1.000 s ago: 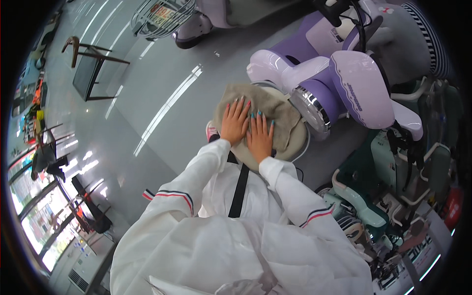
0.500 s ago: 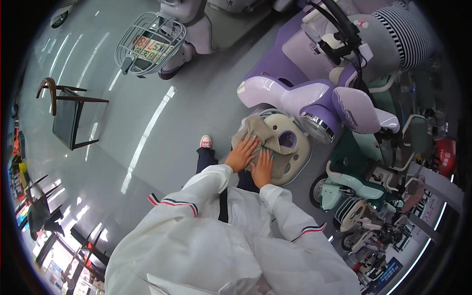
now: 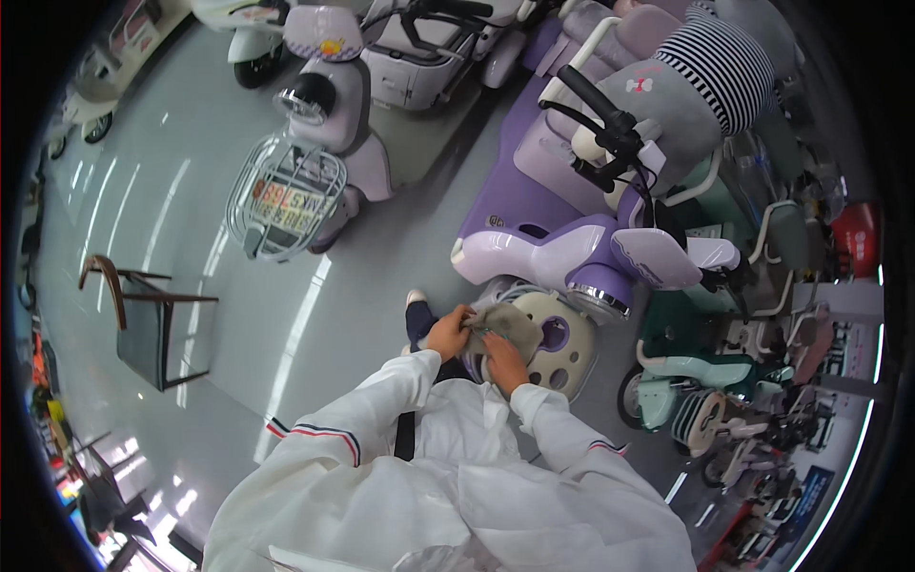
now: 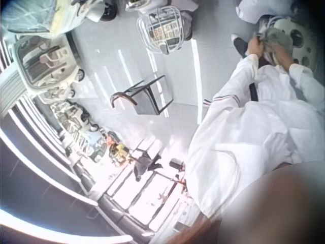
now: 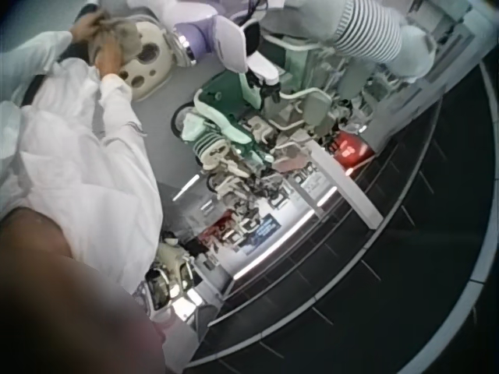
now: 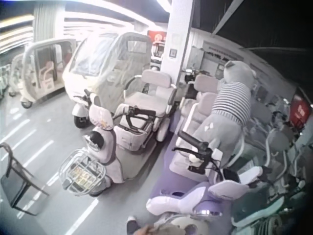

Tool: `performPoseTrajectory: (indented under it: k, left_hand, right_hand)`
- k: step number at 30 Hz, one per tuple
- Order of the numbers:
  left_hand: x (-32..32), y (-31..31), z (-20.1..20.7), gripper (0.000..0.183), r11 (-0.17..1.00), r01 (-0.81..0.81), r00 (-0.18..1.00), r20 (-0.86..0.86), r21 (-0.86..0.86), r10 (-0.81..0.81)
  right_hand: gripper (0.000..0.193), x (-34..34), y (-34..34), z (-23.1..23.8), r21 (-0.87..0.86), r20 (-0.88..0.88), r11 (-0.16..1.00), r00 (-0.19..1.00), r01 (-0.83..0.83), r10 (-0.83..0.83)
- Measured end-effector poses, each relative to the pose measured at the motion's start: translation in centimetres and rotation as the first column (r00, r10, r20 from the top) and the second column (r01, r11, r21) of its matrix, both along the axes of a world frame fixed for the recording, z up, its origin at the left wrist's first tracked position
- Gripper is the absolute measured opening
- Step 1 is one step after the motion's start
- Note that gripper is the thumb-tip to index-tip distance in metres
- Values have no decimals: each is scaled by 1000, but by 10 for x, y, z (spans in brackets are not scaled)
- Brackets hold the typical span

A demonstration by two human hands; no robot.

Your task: Clean and detail various parts of a small electric scooter or motorcycle using a cloth.

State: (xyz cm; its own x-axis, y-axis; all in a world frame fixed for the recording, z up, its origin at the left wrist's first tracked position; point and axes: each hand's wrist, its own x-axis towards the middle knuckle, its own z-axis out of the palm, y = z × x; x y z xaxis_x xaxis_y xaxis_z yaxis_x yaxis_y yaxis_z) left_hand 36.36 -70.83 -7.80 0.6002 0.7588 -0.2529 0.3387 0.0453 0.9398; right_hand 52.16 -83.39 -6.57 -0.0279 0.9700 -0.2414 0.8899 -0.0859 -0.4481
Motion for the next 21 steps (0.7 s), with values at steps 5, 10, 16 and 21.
performPoseTrajectory:
  k: [5,10,16,21]
  left_hand:
    - [-4,87,45,27,987,93,994,38,129,-99]
    - [4,176,149,62,824,480,864,-322,300,-387]
    - [59,239,196,85,536,383,901,-176,752,-396]
    - [79,276,202,64,652,456,831,-28,605,-555]
  right_hand:
    - [33,-4,75,30,184,-260,889,893,420,-368]
    - [34,12,153,85,393,-424,651,756,650,-499]
    - [18,17,238,175,304,-514,602,659,739,-549]
    - [21,43,255,216,458,-332,591,745,664,-579]
